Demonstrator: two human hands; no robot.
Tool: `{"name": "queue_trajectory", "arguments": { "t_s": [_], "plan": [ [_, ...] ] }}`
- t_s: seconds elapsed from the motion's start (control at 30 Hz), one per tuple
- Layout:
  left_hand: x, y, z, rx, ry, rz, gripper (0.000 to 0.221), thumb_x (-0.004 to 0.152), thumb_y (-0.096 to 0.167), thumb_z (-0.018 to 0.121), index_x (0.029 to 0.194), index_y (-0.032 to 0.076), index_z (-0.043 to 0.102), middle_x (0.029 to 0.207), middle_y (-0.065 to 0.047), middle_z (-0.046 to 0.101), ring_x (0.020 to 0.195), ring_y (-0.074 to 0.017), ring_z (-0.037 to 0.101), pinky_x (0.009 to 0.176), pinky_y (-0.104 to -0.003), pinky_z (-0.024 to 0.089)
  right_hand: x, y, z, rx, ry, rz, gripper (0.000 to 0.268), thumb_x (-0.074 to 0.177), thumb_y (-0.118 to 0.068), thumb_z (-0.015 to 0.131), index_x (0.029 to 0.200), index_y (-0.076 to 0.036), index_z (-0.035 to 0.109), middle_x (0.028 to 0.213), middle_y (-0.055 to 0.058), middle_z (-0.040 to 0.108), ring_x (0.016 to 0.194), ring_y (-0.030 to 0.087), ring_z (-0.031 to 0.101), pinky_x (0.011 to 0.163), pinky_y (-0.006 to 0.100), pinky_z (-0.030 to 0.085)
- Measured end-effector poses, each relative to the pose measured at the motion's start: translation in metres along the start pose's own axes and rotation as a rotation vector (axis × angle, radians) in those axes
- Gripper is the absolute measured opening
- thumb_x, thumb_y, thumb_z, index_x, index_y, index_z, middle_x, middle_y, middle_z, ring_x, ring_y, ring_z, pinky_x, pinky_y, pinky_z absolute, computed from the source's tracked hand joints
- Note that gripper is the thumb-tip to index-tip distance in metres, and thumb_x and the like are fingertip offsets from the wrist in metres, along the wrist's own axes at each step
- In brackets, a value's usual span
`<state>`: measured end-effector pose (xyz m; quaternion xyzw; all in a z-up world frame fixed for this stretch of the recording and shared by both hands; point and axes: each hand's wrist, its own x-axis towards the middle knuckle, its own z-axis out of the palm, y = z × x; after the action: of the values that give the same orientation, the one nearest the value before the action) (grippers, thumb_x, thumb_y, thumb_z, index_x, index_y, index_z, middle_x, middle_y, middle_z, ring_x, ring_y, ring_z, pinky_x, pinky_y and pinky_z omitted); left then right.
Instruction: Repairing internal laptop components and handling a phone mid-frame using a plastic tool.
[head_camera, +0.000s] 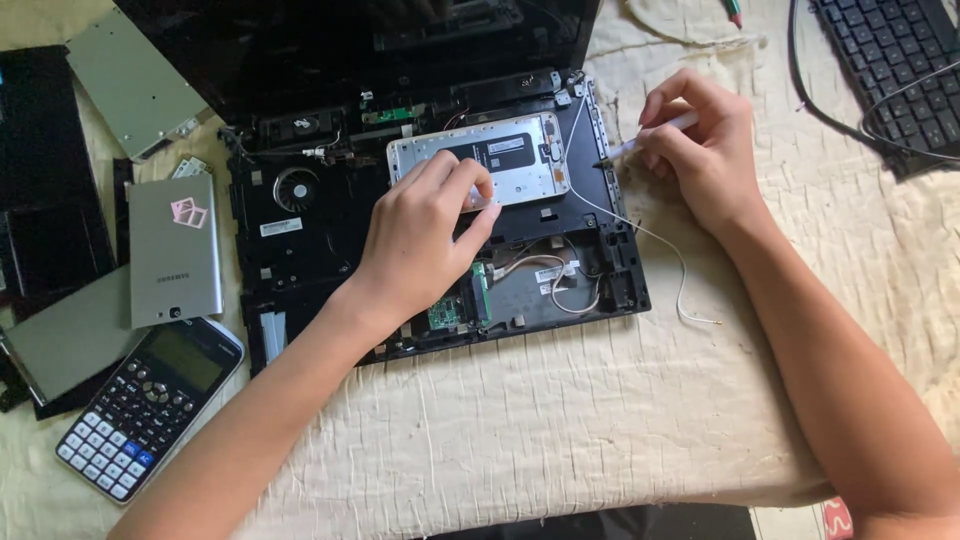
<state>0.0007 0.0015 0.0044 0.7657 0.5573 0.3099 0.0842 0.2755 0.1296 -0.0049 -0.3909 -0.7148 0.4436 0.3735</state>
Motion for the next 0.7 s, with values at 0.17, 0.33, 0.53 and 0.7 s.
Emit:
{"name": "queue_trajectory", "arguments": {
  "t_s": [0.17,0.33,0.53,0.7],
  "plan": [
    [0.014,0.004,-0.009,-0.002,-0.184,-0.129,0.020,0.095,0.018,0.075,0.102,0.011,0.059,0.098,-0.005,0.060,0.090,-0.0224,0.068,0.068,-0.040,0.059,0.001,0.000,0.001,0.024,-0.005,0.017,0.008,0.093,0.000,0.060,0.095,-0.006,0.055,0.067,0.006,0.053,0.058,0.010,0.048,0.056,0.021,0.041],
    [0.045,0.015,-0.034,-0.022,-0.608,-0.331,0.017,0.100,0.030,0.066,0.103,0.014,0.060,0.107,-0.004,0.064,0.091,-0.0205,0.065,0.079,-0.038,0.056,0.001,-0.005,0.001,0.007,-0.005,0.020,0.009,0.093,0.000,0.061,0.095,-0.006,0.055,0.069,0.004,0.054,0.060,0.009,0.051,0.057,0.021,0.043],
    [0.089,0.020,-0.059,0.035,-0.876,-0.353,0.028,0.106,0.037,0.061,0.091,0.013,0.067,0.081,-0.004,0.068,0.068,-0.0200,0.060,0.068,-0.037,0.048,0.001,-0.004,0.001,0.003,0.002,0.024,0.008,0.092,0.001,0.060,0.094,-0.005,0.055,0.069,0.005,0.055,0.059,0.010,0.050,0.056,0.021,0.043],
    [0.112,0.011,-0.056,0.043,-0.793,-0.201,0.015,0.104,0.022,0.061,0.105,0.010,0.070,0.093,-0.010,0.074,0.076,-0.0267,0.072,0.069,-0.043,0.057,0.002,-0.008,0.002,0.003,0.022,0.058,0.007,0.090,-0.001,0.060,0.092,-0.005,0.055,0.066,0.005,0.054,0.055,0.010,0.049,0.055,0.021,0.042]
  ]
}}
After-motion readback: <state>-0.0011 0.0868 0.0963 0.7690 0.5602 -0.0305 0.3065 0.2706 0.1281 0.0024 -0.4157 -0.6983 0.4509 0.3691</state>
